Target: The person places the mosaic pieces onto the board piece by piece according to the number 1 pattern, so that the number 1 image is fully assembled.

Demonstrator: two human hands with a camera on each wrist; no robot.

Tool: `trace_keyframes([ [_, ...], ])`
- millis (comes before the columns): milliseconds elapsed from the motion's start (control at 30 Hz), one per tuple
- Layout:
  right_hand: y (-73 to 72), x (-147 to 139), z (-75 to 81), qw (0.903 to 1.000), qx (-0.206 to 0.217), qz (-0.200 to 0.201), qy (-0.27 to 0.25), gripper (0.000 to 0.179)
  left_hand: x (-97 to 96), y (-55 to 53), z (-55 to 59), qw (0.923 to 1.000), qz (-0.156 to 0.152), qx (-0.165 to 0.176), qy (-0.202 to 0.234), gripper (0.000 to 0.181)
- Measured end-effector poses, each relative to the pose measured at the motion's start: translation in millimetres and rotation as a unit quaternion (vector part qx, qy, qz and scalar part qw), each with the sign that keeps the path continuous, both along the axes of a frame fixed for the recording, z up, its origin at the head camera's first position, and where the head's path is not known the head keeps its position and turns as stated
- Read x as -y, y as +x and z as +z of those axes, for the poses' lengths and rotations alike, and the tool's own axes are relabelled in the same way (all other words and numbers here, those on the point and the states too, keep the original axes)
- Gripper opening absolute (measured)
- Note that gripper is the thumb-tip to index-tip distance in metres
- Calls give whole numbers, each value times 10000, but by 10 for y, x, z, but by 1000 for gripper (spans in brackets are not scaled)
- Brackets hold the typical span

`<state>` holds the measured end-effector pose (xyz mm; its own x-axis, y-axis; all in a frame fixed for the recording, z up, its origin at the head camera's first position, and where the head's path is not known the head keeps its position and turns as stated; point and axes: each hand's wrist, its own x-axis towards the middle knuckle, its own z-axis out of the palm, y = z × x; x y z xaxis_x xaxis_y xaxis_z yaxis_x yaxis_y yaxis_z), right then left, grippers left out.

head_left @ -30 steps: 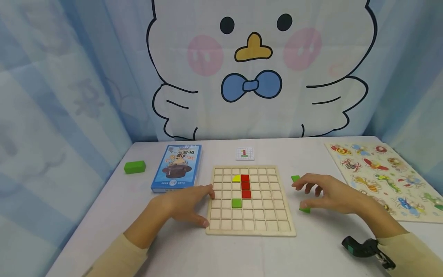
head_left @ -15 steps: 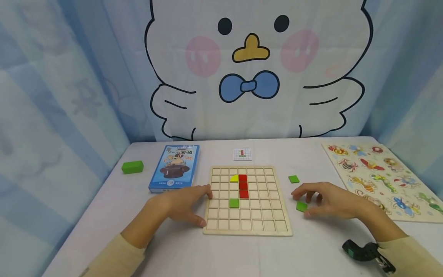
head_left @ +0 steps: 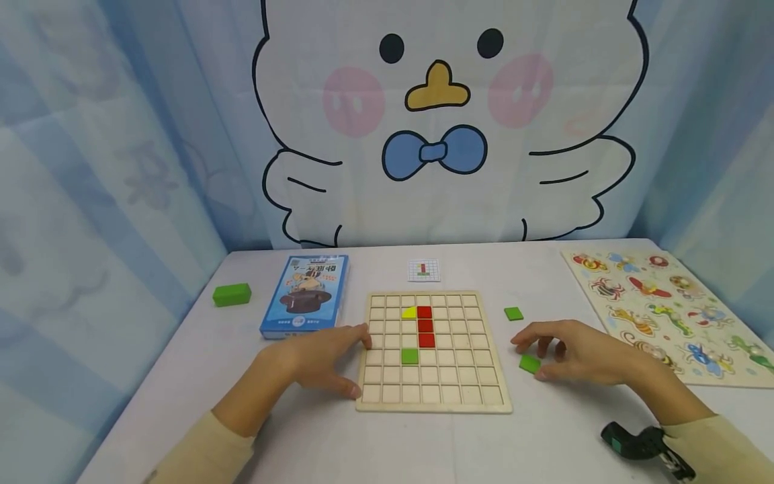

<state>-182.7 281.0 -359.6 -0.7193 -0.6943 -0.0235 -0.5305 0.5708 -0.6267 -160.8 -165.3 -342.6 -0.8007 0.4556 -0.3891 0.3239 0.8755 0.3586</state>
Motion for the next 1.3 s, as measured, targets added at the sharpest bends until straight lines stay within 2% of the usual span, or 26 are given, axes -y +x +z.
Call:
trace_keyframes([
  [333, -18, 10, 5, 9998, 194, -42, 82, 39, 0, -5, -2, 10000, 21, -11, -90, 66],
  [667, -8, -65, -34, 9997, -201, 141, -56, 33, -4, -1, -1, 9999, -16, -78, -101, 66],
  [1000, -13, -23, -22, 9993, -323, -38, 172, 30, 14, 5, 14, 9999, 4, -85, -80, 66],
  [1300, -28, 91, 6, 9991, -382, -184, 46, 29, 22, -3, -2, 10000, -5, -54, -33, 66],
])
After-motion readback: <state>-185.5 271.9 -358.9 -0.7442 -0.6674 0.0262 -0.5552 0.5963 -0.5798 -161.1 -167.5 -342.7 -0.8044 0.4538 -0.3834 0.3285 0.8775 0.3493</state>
